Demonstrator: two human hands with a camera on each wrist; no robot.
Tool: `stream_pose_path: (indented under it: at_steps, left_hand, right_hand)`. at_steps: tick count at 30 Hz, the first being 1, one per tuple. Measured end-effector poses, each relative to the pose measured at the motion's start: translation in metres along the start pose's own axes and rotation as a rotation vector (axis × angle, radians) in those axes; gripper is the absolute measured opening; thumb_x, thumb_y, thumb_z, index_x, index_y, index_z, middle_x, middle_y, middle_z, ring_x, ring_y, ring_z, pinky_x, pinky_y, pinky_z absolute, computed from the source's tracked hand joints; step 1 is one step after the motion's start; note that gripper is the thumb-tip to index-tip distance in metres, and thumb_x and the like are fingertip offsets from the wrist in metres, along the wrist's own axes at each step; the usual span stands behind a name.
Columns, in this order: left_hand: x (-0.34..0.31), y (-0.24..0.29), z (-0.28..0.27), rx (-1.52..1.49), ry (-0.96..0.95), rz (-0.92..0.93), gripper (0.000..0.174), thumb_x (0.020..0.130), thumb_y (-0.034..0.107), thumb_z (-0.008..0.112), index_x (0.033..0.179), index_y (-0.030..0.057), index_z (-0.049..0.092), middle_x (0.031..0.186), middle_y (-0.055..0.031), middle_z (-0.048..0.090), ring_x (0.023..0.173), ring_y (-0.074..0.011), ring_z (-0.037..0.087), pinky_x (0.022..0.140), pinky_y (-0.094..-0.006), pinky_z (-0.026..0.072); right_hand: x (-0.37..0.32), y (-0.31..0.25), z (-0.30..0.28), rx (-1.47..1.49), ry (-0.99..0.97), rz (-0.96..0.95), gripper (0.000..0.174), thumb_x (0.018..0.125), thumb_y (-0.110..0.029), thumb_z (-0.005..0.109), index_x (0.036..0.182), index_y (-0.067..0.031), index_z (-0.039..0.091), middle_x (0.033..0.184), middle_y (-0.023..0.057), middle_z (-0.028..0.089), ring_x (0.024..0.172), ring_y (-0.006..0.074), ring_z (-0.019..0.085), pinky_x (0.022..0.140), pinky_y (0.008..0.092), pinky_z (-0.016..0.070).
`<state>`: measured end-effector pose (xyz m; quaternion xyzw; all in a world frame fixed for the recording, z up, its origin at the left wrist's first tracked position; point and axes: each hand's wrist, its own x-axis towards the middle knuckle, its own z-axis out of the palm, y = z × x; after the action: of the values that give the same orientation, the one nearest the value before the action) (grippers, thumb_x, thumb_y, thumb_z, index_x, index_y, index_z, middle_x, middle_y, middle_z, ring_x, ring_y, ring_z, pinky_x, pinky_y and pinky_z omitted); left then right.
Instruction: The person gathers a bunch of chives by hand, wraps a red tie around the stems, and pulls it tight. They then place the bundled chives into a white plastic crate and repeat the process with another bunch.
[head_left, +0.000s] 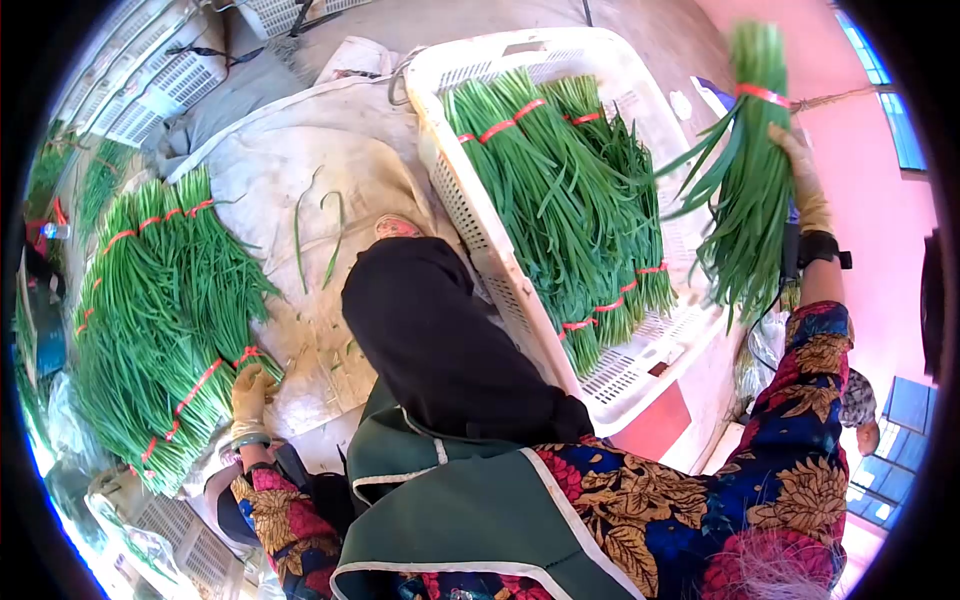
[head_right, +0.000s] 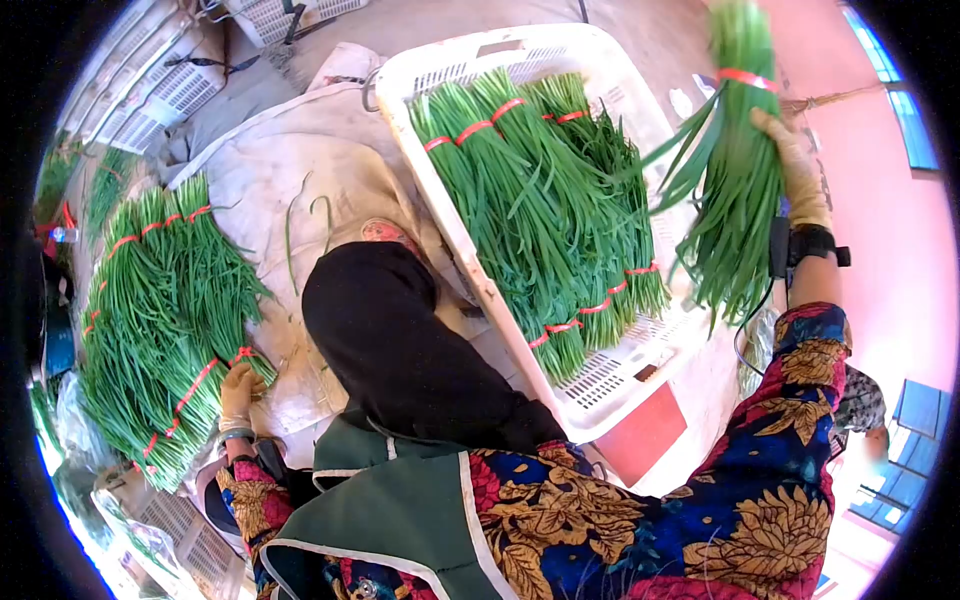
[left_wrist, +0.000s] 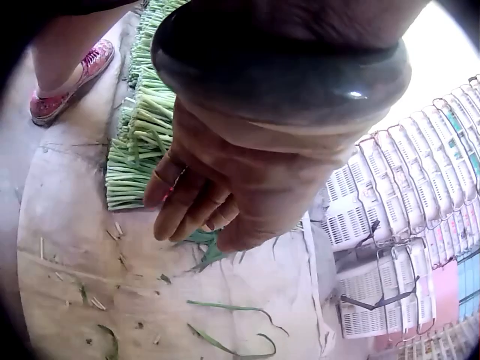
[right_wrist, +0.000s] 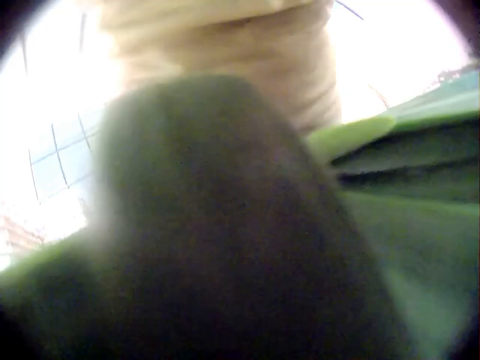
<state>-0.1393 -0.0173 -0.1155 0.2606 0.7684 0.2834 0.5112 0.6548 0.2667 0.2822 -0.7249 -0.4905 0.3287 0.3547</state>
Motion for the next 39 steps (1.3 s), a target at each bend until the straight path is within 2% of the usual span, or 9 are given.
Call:
stream_pose_path:
  at_steps: [13, 23, 24, 30, 31, 33, 34, 35, 39]
  left_hand:
    - [-0.031, -0.002, 0.015, 0.130, -0.037, -0.175, 0.032, 0.092, 0.018, 0.057, 0.121, 0.0039, 0.056, 0.086, -0.0080, 0.067, 0.069, -0.0152, 0.065, 0.057, -0.0270, 0.0467]
    - [-0.021, -0.008, 0.031, 0.161, -0.133, -0.172, 0.040, 0.088, 0.014, 0.063, 0.124, 0.0009, 0.054, 0.087, -0.0096, 0.066, 0.071, -0.0168, 0.065, 0.066, -0.0273, 0.0511]
    - [-0.024, -0.005, 0.035, 0.122, -0.108, -0.160, 0.042, 0.087, 0.016, 0.064, 0.125, 0.0007, 0.053, 0.086, -0.0111, 0.067, 0.073, -0.0172, 0.064, 0.066, -0.0295, 0.0524]
    - [-0.014, 0.064, 0.087, 0.618, -0.069, 0.063, 0.041, 0.084, 0.026, 0.064, 0.118, 0.0031, 0.060, 0.089, -0.0202, 0.068, 0.080, -0.0322, 0.067, 0.070, -0.0427, 0.0520]
    - [-0.012, 0.070, 0.095, 0.572, -0.056, 0.123, 0.039, 0.085, 0.026, 0.063, 0.116, 0.0025, 0.061, 0.088, -0.0191, 0.069, 0.082, -0.0330, 0.067, 0.072, -0.0427, 0.0522]
    - [-0.002, 0.060, 0.109, 0.483, -0.031, 0.230, 0.039, 0.085, 0.026, 0.064, 0.117, 0.0038, 0.060, 0.092, -0.0199, 0.068, 0.085, -0.0353, 0.066, 0.074, -0.0429, 0.0523]
    - [-0.010, 0.068, 0.108, 0.514, 0.009, 0.319, 0.040, 0.084, 0.026, 0.064, 0.118, 0.0045, 0.060, 0.091, -0.0200, 0.067, 0.084, -0.0360, 0.066, 0.073, -0.0434, 0.0520]
    - [-0.021, 0.082, 0.105, 0.548, 0.054, 0.407, 0.041, 0.084, 0.025, 0.065, 0.119, 0.0052, 0.060, 0.091, -0.0202, 0.067, 0.083, -0.0368, 0.065, 0.073, -0.0438, 0.0518]
    - [-0.048, 0.104, 0.085, 0.574, 0.091, 0.463, 0.048, 0.083, 0.023, 0.067, 0.124, 0.0028, 0.054, 0.090, -0.0178, 0.065, 0.080, -0.0338, 0.064, 0.071, -0.0427, 0.0508]
  right_hand:
    - [0.126, 0.182, 0.306, -0.843, 0.080, -0.114, 0.077, 0.076, -0.049, 0.072, 0.128, 0.0021, 0.048, 0.115, 0.0258, 0.063, 0.108, 0.0362, 0.062, 0.092, 0.0437, 0.0478]
    - [0.143, 0.209, 0.298, -0.791, 0.058, -0.216, 0.085, 0.081, -0.064, 0.058, 0.133, 0.0016, 0.043, 0.115, 0.0270, 0.061, 0.110, 0.0431, 0.058, 0.095, 0.0469, 0.0435]
    - [0.158, 0.235, 0.287, -1.578, -0.030, -0.563, 0.066, 0.087, -0.045, 0.056, 0.136, -0.0038, 0.042, 0.118, 0.0230, 0.062, 0.112, 0.0392, 0.058, 0.097, 0.0462, 0.0427]
    - [0.268, 0.294, 0.268, -2.275, -0.367, -0.975, 0.057, 0.092, -0.009, 0.041, 0.148, -0.0037, 0.030, 0.152, 0.0208, 0.028, 0.134, 0.0443, 0.035, 0.111, 0.0578, 0.0279]
    - [0.303, 0.309, 0.252, -2.176, -0.271, -1.167, 0.056, 0.091, -0.009, 0.044, 0.145, -0.0002, 0.033, 0.146, 0.0273, 0.035, 0.128, 0.0455, 0.042, 0.108, 0.0533, 0.0337]
    - [0.310, 0.219, 0.266, -1.214, -0.519, -0.295, 0.062, 0.092, -0.033, 0.057, 0.138, 0.0057, 0.041, 0.134, 0.0317, 0.046, 0.122, 0.0361, 0.051, 0.099, 0.0416, 0.0431]
    - [0.243, 0.128, 0.285, -1.162, -0.430, -0.382, 0.071, 0.089, -0.043, 0.061, 0.136, 0.0065, 0.043, 0.132, 0.0284, 0.049, 0.122, 0.0342, 0.051, 0.101, 0.0385, 0.0419]
    - [0.363, 0.186, 0.272, -1.342, -0.151, -0.572, 0.057, 0.091, -0.034, 0.057, 0.136, 0.0006, 0.047, 0.135, 0.0209, 0.052, 0.125, 0.0338, 0.050, 0.102, 0.0377, 0.0409]
    - [0.218, -0.026, 0.460, -0.618, -0.440, -0.852, 0.044, 0.094, -0.016, 0.052, 0.136, -0.0007, 0.049, 0.138, 0.0185, 0.050, 0.129, 0.0286, 0.047, 0.107, 0.0311, 0.0370]
